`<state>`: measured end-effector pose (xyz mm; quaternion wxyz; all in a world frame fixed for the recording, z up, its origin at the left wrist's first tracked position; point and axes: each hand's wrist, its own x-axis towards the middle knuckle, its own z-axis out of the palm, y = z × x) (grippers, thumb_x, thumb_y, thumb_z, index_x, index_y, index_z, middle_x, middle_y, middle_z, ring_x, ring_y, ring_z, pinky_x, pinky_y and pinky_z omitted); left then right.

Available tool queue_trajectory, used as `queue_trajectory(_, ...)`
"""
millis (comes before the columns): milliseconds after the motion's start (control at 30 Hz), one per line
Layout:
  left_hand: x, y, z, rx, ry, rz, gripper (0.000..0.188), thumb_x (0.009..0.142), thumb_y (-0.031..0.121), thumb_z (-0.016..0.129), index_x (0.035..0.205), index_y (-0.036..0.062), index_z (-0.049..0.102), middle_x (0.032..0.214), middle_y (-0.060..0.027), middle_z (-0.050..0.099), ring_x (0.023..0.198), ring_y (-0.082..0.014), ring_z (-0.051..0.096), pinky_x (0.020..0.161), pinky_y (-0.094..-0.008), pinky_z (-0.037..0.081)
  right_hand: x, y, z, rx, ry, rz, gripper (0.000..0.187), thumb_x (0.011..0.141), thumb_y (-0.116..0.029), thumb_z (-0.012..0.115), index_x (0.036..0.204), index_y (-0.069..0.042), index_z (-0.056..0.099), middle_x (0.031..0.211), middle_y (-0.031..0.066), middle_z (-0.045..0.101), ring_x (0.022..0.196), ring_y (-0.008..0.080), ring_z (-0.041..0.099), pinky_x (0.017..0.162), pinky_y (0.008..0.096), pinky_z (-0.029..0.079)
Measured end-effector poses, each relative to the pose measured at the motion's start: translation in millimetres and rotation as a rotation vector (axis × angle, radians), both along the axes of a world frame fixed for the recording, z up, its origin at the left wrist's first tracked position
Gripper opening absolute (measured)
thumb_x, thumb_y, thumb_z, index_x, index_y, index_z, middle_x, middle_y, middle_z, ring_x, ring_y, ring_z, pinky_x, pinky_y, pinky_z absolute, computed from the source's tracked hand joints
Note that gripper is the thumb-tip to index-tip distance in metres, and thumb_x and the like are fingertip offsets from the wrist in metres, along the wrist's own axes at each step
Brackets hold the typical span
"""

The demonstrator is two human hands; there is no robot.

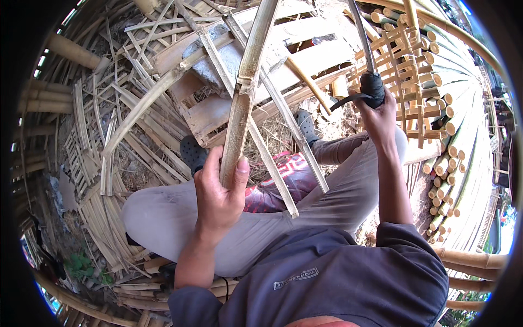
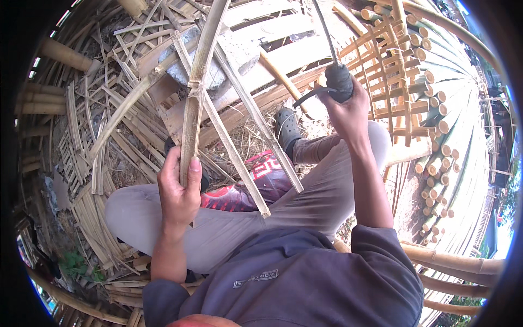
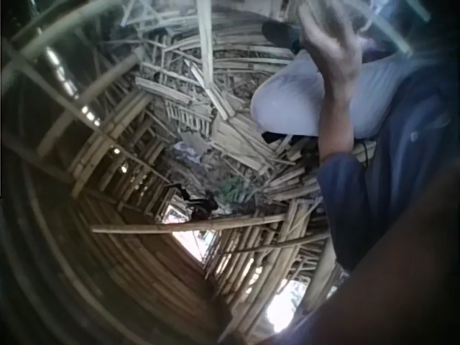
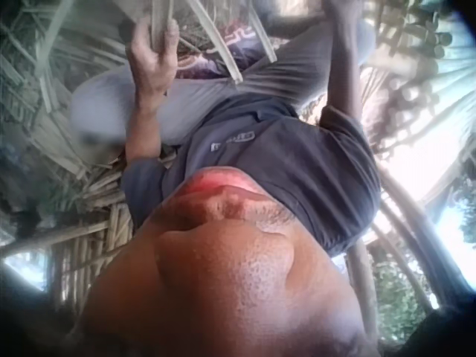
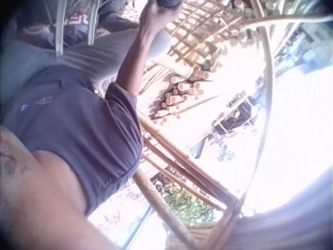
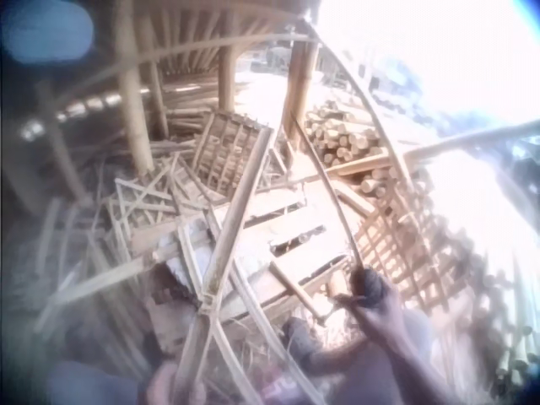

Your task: The person constructs a bamboo structure by nailing bamboo strips together and carving a notch into a thicker bamboo piece using a machete.

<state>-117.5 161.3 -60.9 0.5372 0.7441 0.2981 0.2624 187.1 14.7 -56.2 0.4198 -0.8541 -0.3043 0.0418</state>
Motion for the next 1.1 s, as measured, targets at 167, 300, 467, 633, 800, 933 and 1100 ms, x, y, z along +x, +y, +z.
queue_trajectory(167, -7, 3, 0, -0.079, -0.09, 0.096, 0.026, 0.107, 0.024, 0.048, 0.113, -0.0004, 0.054, 0.061, 0.0041, 0.046, 0.045, -0.0004, 0.04, 0.038, -0.0182, 0.032, 12, -4, -24, -0.219, -0.071, 0.016, 0.038, 0.08, -0.023, 0.076, 0.104, 0.005, 0.068, 0.087, 0.02, 0.073, 0.084, 0.0295, 0.074, 0.078, 0.0388, 0.055)
queue_trajectory(300, -9, 6, 2, -0.086, -0.089, 0.099, 0.027, 0.108, 0.025, 0.046, 0.115, -0.0006, 0.054, 0.061, 0.003, 0.047, 0.045, -0.0012, 0.041, 0.04, -0.0183, 0.033, 15, 12, -60, -0.452, -0.084, 0.025, 0.043, 0.081, -0.031, 0.077, 0.103, 0.003, 0.064, 0.09, 0.0248, 0.071, 0.088, 0.0399, 0.07, 0.08, 0.0473, 0.054)
queue_trajectory(467, -6, 2, 6, -0.13, -0.035, 0.055, 0.025, 0.104, 0.022, 0.054, 0.111, -0.0018, 0.057, 0.065, -0.001, 0.054, 0.054, -0.0049, 0.049, 0.048, -0.0241, 0.039, 23, 51, -85, -0.567, -0.189, 0.019, 0.049, 0.083, -0.041, 0.076, 0.105, 0.0, 0.063, 0.093, 0.0245, 0.07, 0.09, 0.04, 0.069, 0.08, 0.0501, 0.053)
queue_trajectory(633, -1, -1, 5, -0.016, -0.06, -0.003, 0.025, 0.103, 0.02, 0.057, 0.114, -0.0026, 0.058, 0.068, 0.0013, 0.054, 0.059, -0.0047, 0.047, 0.052, -0.024, 0.039, 37, 75, -100, -0.599, -0.23, 0.072, 0.05, 0.084, -0.044, 0.074, 0.105, -0.001, 0.061, 0.094, 0.0252, 0.07, 0.089, 0.0426, 0.069, 0.077, 0.0505, 0.054)
queue_trajectory(800, -3, -3, 7, -0.037, -0.033, 0.012, 0.024, 0.101, 0.019, 0.06, 0.111, -0.0025, 0.06, 0.071, -0.0017, 0.058, 0.063, -0.0061, 0.051, 0.056, -0.0268, 0.042, 43, 78, -95, -0.641, -0.181, 0.182, 0.059, 0.081, -0.037, 0.078, 0.113, 0.007, 0.058, 0.093, 0.0297, 0.069, 0.091, 0.0441, 0.069, 0.08, 0.05, 0.054)
queue_trajectory(933, -5, -2, 9, -0.037, -0.03, -0.002, 0.023, 0.101, 0.02, 0.061, 0.108, -0.0024, 0.06, 0.07, -0.0026, 0.059, 0.063, -0.007, 0.052, 0.056, -0.0276, 0.042, 31, 80, -79, -0.703, -0.254, 0.198, 0.05, 0.084, -0.034, 0.077, 0.108, 0.005, 0.058, 0.094, 0.0277, 0.069, 0.091, 0.0415, 0.07, 0.077, 0.0487, 0.056)
queue_trajectory(1100, -4, -3, 11, -0.036, -0.022, -0.019, 0.025, 0.1, 0.022, 0.062, 0.106, -0.0025, 0.06, 0.068, -0.0033, 0.058, 0.062, -0.0077, 0.053, 0.056, -0.0286, 0.043, 22, 85, -40, -0.186, -0.407, 0.265, 0.032, 0.091, -0.028, 0.072, 0.102, 0.001, 0.066, 0.096, 0.0192, 0.072, 0.091, 0.0335, 0.071, 0.078, 0.0432, 0.055)
